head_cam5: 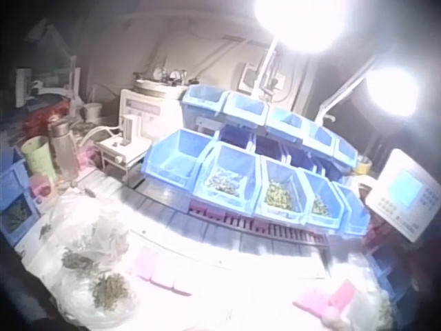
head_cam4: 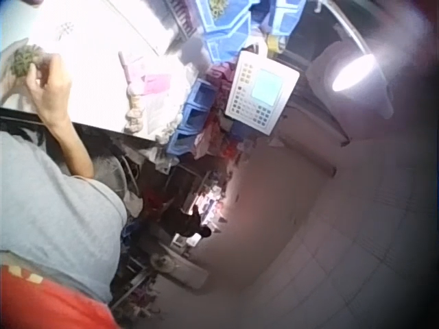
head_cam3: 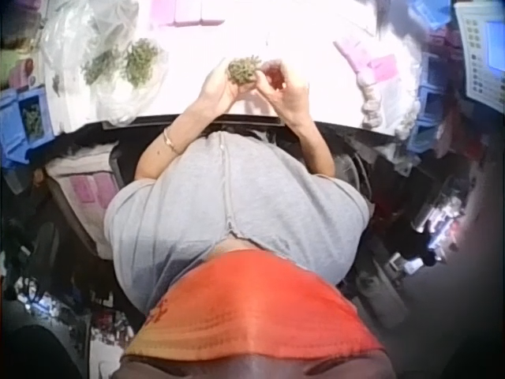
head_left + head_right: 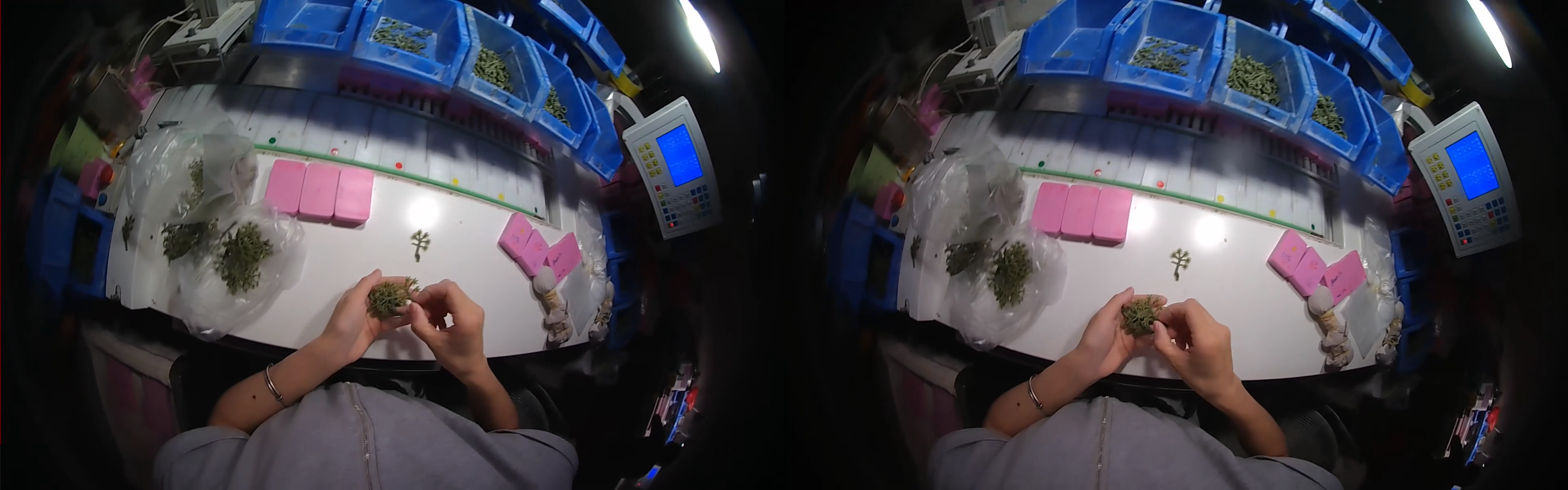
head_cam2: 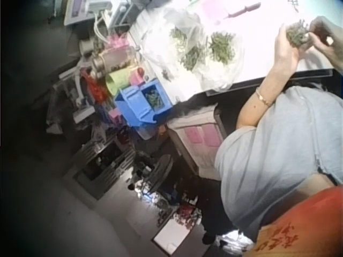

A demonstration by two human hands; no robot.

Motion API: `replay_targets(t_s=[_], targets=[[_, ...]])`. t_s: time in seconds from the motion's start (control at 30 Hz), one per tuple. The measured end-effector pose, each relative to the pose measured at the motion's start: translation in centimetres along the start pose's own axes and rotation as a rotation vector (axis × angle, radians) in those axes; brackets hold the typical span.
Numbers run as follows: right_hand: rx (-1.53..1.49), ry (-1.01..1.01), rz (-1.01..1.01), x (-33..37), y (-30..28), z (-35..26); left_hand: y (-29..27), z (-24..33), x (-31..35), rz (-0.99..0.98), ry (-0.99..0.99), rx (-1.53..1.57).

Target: The person sorts dried green herbs by hand, separating leaves and small stems from larger stalks on a white work surface. The separated herbs are placed into clear plastic bags, while the larger stems are discarded or set aside. The person repeatedly retrieves more herbs from blue bins to continue the sorting process.

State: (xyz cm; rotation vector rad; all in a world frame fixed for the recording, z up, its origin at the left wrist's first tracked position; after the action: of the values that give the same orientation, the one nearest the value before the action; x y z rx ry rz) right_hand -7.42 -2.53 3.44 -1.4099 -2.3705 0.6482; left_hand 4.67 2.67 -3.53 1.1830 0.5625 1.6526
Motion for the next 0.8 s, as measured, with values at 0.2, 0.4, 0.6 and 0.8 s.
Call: replay_targets(t_s=[0.2,0.4,0.6,0.8], targets=[[0.012,-0.332,0.199,1.1,0.7,-0.5,0.0,0.3,0.4,-0.004,0.005,0.017],[0.101,-0.226,0.037,1.4,1.9,0.5,-0.4,0.2,0.8,-0.025,0.027,0.003],[0.091,-0.036,0.281,0.6,1.0,3.9,-1.1,0.9,1.4,-0.019,0.092,0.004],[0.274,0.004,0.436,-2.4,1.7,6.4,-0.9,1.1,2.0,0.020,0.124,-0.033]])
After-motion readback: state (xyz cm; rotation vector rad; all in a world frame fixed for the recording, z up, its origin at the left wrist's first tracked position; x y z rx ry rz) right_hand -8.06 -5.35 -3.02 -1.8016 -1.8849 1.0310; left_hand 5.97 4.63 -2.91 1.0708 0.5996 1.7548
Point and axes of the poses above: each hand's wrist, its own x-axis away from the middle knuckle, its own y-axis out of the palm, z = x × y, the point moved 2 cm from there along -x, towards the middle knuckle, and after that the axes turned 12 degrees about y, right-handed, at the moved point
